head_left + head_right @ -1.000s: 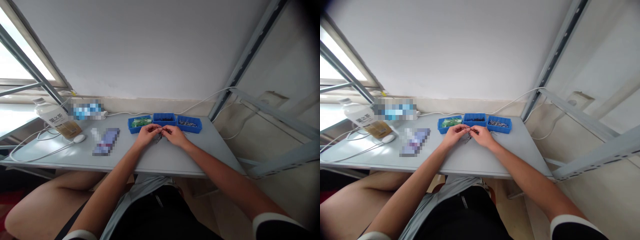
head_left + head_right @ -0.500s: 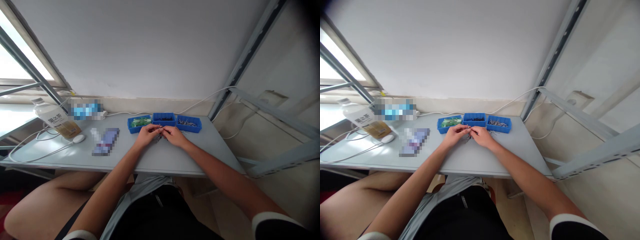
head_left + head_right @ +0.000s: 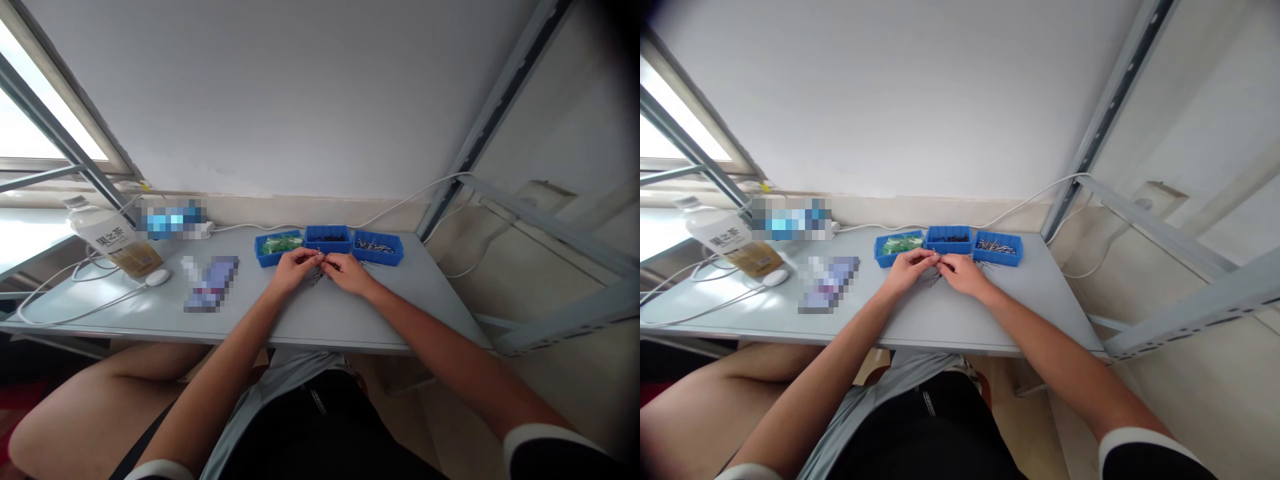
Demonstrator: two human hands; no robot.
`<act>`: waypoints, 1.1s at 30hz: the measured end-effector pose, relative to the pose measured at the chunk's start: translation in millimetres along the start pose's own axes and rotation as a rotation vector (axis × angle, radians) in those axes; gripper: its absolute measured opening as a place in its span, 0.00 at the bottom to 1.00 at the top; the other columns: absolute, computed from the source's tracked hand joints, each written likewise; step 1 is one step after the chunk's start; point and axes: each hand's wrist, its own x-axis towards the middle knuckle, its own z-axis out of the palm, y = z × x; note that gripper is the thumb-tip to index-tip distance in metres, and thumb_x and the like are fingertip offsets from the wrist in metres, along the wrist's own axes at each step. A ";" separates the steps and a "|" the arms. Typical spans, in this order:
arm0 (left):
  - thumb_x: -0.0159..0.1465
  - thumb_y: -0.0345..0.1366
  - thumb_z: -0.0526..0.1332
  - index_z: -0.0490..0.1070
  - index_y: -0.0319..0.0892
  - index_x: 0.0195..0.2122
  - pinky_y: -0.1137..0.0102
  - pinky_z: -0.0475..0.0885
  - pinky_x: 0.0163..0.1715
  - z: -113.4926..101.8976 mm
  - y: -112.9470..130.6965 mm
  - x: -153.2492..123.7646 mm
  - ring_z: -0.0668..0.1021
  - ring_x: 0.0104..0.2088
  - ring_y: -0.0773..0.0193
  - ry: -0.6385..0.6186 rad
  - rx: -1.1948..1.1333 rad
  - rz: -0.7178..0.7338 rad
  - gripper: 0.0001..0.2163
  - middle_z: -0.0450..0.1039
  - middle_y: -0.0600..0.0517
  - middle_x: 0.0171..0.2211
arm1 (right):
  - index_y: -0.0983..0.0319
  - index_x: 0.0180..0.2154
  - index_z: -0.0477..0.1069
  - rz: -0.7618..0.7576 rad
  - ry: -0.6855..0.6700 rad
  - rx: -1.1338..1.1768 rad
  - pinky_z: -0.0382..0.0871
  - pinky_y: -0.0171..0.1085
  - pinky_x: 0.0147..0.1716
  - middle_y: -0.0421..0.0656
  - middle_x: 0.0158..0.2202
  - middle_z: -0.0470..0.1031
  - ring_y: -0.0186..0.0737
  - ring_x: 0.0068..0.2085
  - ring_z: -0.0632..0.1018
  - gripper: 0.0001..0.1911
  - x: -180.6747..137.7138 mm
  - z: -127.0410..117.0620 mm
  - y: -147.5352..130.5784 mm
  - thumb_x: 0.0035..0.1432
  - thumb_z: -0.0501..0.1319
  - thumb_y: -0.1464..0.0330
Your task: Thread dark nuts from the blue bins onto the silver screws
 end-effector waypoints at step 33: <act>0.60 0.50 0.72 0.85 0.42 0.43 0.62 0.73 0.51 -3.1 -5.5 2.9 0.81 0.46 0.54 -0.027 0.072 0.026 0.18 0.82 0.45 0.42 | 0.63 0.36 0.79 0.158 -0.036 0.215 0.68 0.35 0.35 0.41 0.31 0.81 0.37 0.31 0.78 0.15 1.0 3.0 2.0 0.69 0.58 0.63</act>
